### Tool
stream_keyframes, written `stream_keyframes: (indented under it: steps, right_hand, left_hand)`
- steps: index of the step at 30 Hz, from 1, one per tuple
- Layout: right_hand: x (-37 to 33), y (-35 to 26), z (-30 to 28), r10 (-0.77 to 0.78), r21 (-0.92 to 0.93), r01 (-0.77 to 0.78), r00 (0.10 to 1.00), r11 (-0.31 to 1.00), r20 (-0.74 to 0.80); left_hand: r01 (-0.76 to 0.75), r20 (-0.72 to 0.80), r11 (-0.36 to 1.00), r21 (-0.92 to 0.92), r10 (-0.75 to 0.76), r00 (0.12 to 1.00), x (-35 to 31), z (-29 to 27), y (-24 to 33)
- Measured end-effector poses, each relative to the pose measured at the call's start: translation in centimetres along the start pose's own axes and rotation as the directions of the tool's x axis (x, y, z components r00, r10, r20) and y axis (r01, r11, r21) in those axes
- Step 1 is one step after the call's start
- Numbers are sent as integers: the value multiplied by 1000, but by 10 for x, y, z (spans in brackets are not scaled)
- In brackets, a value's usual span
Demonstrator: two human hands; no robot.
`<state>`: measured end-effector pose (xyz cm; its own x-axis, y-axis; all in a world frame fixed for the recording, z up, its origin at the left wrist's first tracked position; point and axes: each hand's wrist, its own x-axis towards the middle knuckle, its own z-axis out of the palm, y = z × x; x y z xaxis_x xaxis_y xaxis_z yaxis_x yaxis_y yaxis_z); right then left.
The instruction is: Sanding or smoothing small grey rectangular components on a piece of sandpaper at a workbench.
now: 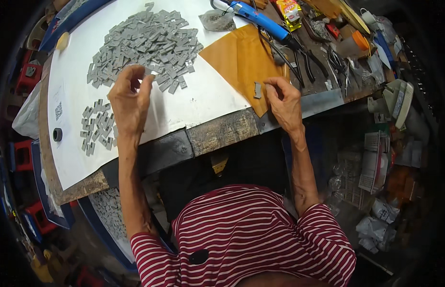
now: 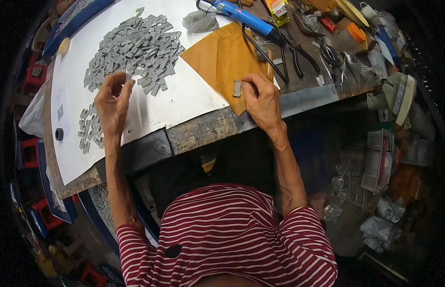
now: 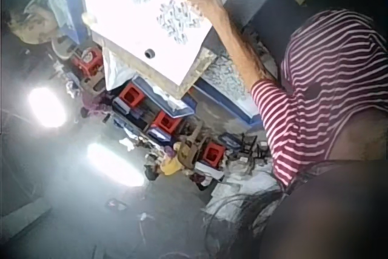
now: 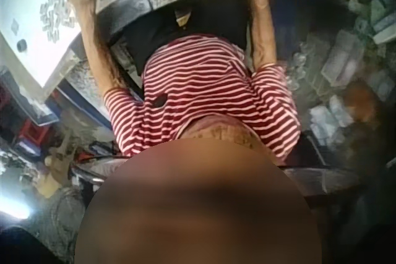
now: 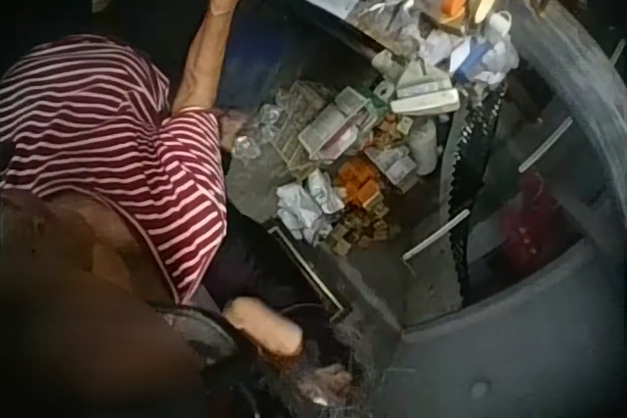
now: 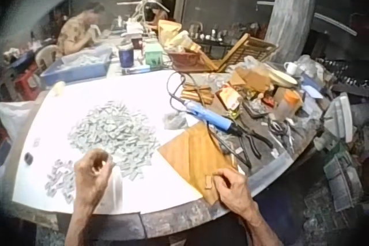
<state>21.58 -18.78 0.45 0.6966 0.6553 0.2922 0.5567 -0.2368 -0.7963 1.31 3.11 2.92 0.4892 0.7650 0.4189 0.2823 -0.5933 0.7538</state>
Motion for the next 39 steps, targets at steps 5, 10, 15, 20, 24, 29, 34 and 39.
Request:
stream_keyframes:
  steps: [5, 10, 15, 20, 24, 29, 34, 39]
  right_hand:
    - [12, 4, 2, -160, -223, 175, 984, 959, 83]
    - [17, 10, 5, -309, -325, 341, 940, 882, 146]
    - [21, 7, 4, -373, -413, 459, 886, 786, 276]
    - [25, 11, 2, -384, -468, 521, 850, 713, 361]
    - [28, 15, 2, -399, -456, 544, 835, 705, 379]
    - [31, 17, 1, -459, -401, 577, 814, 711, 358]
    - [32, 19, -3, -478, -347, 584, 806, 734, 348]
    - [33, 19, -5, -486, -256, 566, 815, 784, 314]
  left_hand:
    - [157, 80, 951, -265, -140, 987, -29, 6, 21]
    - [303, 202, 844, -443, -236, 951, -41, 7, 33]
    - [374, 261, 805, -461, -280, 924, -49, 8, 34]
    - [450, 324, 738, -502, -322, 889, -54, 10, 38]
    - [464, 322, 724, -510, -339, 884, -59, 13, 37]
    - [452, 337, 736, -504, -314, 887, -62, 13, 40]
    - [495, 385, 650, -577, -317, 867, -65, 19, 42]
    - [505, 421, 596, -624, -287, 860, -67, 24, 41]
